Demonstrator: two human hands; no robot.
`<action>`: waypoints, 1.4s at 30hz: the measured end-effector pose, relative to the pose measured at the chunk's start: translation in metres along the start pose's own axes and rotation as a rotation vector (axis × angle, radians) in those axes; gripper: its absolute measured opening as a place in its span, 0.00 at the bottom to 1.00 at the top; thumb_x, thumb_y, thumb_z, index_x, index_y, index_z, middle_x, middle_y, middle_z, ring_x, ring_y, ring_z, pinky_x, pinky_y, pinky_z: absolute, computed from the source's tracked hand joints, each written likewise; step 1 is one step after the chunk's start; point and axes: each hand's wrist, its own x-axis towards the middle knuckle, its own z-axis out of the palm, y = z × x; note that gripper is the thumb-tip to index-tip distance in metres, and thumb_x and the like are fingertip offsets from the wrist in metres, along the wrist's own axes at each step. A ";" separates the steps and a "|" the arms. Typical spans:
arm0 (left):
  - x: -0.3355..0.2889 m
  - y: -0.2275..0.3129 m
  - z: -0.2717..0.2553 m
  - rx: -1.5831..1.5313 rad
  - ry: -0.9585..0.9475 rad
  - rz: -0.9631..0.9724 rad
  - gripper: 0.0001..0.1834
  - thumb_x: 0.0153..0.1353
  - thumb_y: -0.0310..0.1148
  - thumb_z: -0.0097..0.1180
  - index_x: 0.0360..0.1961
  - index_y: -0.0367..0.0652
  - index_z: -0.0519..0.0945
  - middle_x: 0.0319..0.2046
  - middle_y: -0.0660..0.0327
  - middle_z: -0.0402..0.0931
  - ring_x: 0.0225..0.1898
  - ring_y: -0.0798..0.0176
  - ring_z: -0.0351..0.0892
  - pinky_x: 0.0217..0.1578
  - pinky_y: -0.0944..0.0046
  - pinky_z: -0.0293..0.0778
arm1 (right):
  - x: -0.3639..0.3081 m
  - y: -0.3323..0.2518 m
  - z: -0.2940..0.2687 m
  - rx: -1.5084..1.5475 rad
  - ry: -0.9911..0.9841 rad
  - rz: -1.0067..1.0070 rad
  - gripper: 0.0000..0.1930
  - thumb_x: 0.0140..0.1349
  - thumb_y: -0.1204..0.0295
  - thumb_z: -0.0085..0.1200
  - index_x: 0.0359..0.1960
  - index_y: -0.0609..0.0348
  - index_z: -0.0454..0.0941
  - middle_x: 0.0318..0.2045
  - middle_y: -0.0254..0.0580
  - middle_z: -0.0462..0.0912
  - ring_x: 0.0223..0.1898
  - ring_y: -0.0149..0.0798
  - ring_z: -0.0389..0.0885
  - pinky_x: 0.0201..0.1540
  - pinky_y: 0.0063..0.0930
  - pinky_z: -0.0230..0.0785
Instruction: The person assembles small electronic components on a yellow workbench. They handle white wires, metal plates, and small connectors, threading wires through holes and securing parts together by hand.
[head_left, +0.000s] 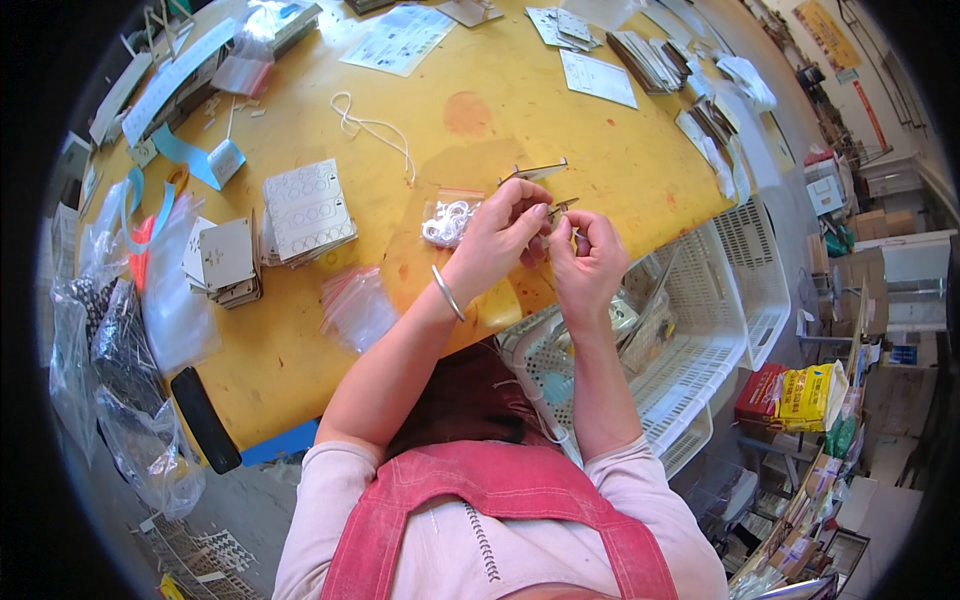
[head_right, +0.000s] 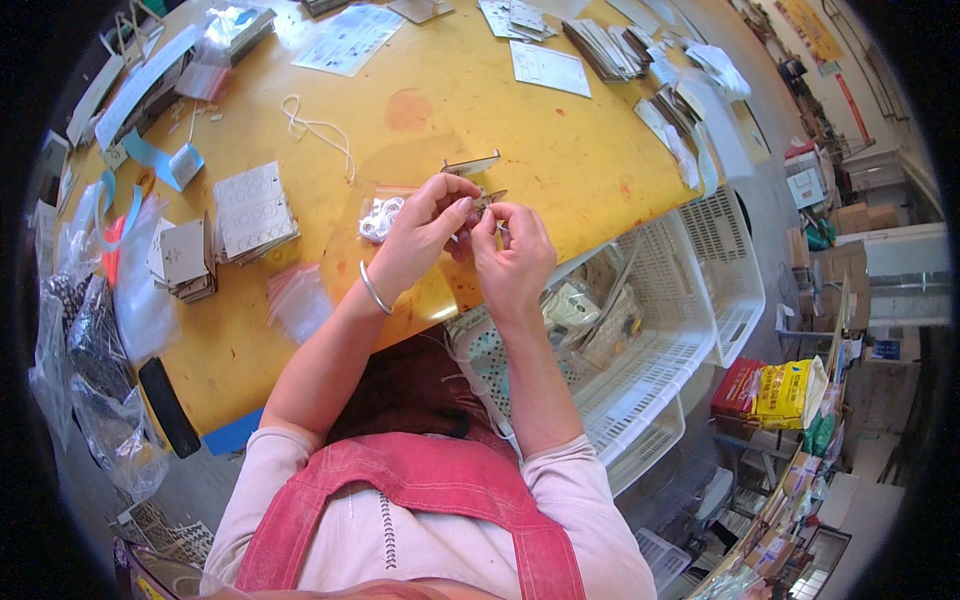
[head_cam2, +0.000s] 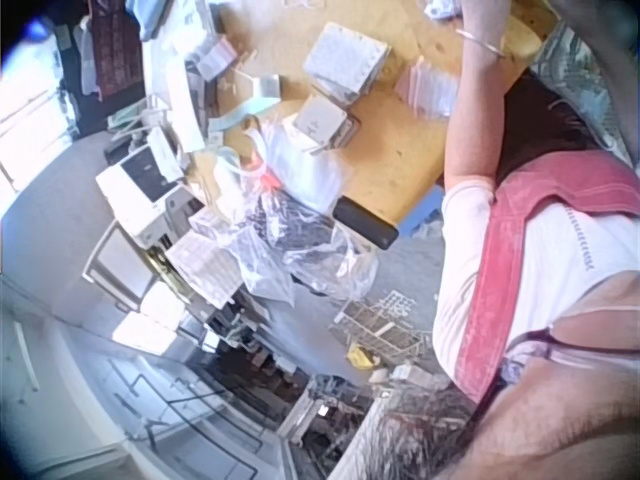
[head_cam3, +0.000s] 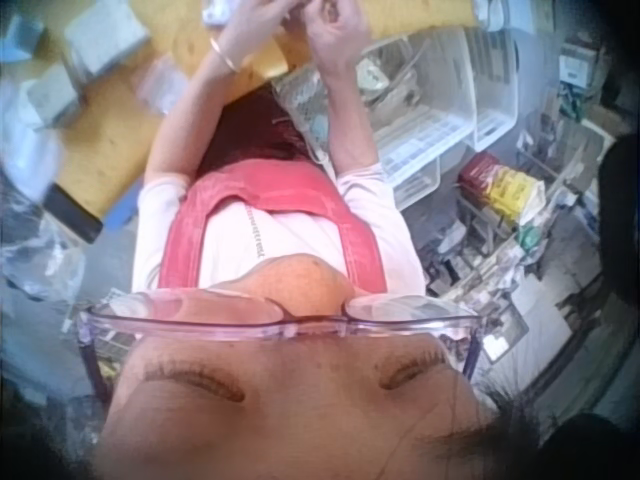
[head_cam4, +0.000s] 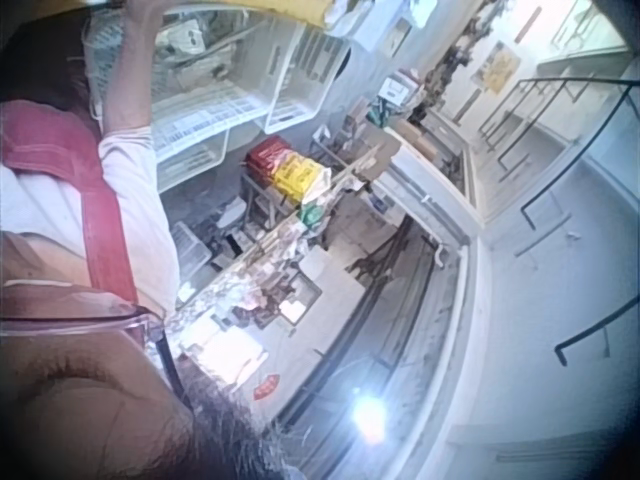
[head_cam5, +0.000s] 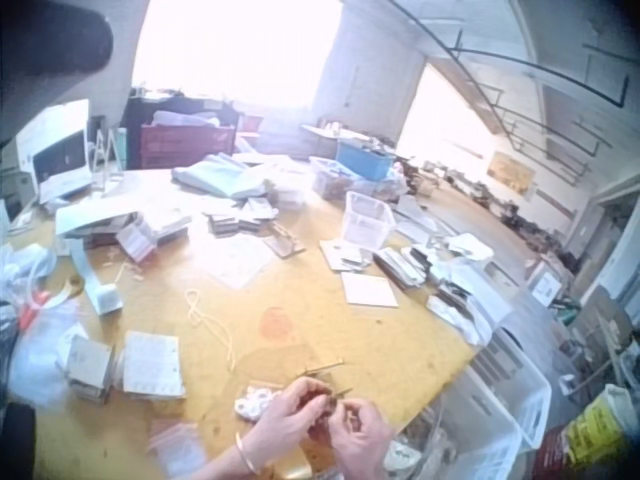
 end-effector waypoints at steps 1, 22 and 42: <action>0.000 0.000 0.000 0.003 -0.004 0.007 0.10 0.80 0.30 0.53 0.53 0.34 0.76 0.34 0.63 0.80 0.28 0.73 0.81 0.27 0.68 0.79 | 0.000 0.001 0.000 -0.005 0.001 -0.006 0.04 0.65 0.77 0.67 0.38 0.60 0.84 0.32 0.40 0.85 0.27 0.35 0.78 0.32 0.31 0.73; 0.000 -0.001 -0.003 0.037 -0.032 0.009 0.11 0.81 0.30 0.52 0.56 0.34 0.76 0.38 0.64 0.80 0.33 0.73 0.81 0.29 0.69 0.81 | 0.000 -0.002 0.001 -0.005 0.002 0.000 0.03 0.65 0.77 0.66 0.37 0.59 0.84 0.30 0.40 0.84 0.25 0.35 0.77 0.30 0.32 0.71; -0.003 0.004 -0.006 -0.002 -0.089 -0.046 0.15 0.81 0.40 0.56 0.39 0.39 0.79 0.25 0.68 0.75 0.21 0.75 0.74 0.20 0.71 0.68 | -0.017 -0.011 -0.002 0.171 -0.072 0.029 0.02 0.72 0.79 0.63 0.42 0.64 0.86 0.28 0.24 0.77 0.25 0.17 0.63 0.26 0.18 0.57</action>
